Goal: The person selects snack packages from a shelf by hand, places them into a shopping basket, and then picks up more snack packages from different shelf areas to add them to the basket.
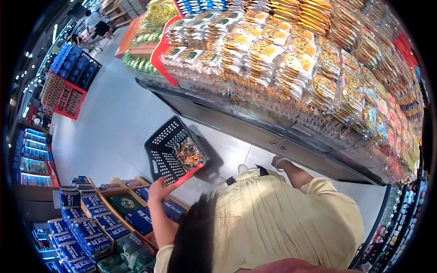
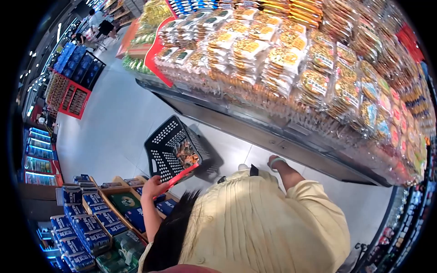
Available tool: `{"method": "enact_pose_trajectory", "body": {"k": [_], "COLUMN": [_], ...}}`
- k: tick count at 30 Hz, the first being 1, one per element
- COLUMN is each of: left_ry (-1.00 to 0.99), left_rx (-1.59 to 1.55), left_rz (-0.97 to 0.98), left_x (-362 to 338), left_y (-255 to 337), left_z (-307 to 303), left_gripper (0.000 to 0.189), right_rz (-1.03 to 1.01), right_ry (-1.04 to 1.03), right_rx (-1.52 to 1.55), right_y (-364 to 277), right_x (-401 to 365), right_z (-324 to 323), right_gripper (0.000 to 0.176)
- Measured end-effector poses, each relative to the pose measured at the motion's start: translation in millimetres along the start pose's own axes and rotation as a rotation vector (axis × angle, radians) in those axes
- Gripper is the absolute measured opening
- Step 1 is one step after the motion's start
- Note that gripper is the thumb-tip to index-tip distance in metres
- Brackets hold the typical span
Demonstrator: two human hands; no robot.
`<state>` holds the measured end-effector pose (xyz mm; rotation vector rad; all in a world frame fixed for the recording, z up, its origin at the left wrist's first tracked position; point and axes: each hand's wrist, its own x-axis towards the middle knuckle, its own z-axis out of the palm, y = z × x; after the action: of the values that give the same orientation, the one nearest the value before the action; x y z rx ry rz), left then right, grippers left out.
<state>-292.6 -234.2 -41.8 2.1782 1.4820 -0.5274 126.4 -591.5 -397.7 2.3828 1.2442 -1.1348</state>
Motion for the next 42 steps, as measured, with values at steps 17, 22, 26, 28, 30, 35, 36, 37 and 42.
{"method": "enact_pose_trajectory", "body": {"k": [17,22,26,28,30,35,36,37,42], "left_ry": [0.078,0.042,0.086,0.111,0.024,-0.003,0.001,0.009,-0.14], "left_rx": [-0.235,-0.402,-0.37,-0.373,-0.469,-0.436,-0.435,-0.439,-0.42], "left_rz": [0.271,0.312,0.384,0.419,0.353,0.36,0.357,0.378,0.292], "left_x": [2,1,-1,5,-13,-29,-25,-16,-35], "left_y": [-12,-2,11,8,24,35,32,26,49], "left_z": [86,106,116,128,118,122,132,147,153], "left_gripper": [0.031,0.026,0.028,0.028,0.028,0.027,0.027,0.028,0.031], "right_rz": [0.201,0.23,0.105,0.057,0.079,0.086,0.076,0.071,0.011], "right_ry": [-0.036,-0.037,-0.031,-0.088,-0.097,-0.072,-0.06,-0.054,-0.052], "right_rx": [0.327,0.35,0.324,0.28,0.3,0.242,0.235,0.232,0.248], "right_y": [-60,-82,-108,-119,-127,-130,-128,-126,-107], "right_x": [-104,-106,-116,-106,-119,-134,-133,-132,-128], "right_z": [-4,-4,-10,-8,-22,-42,-43,-46,-47], "right_gripper": [0.031,0.036,0.034,0.038,0.039,0.035,0.035,0.035,0.033]}}
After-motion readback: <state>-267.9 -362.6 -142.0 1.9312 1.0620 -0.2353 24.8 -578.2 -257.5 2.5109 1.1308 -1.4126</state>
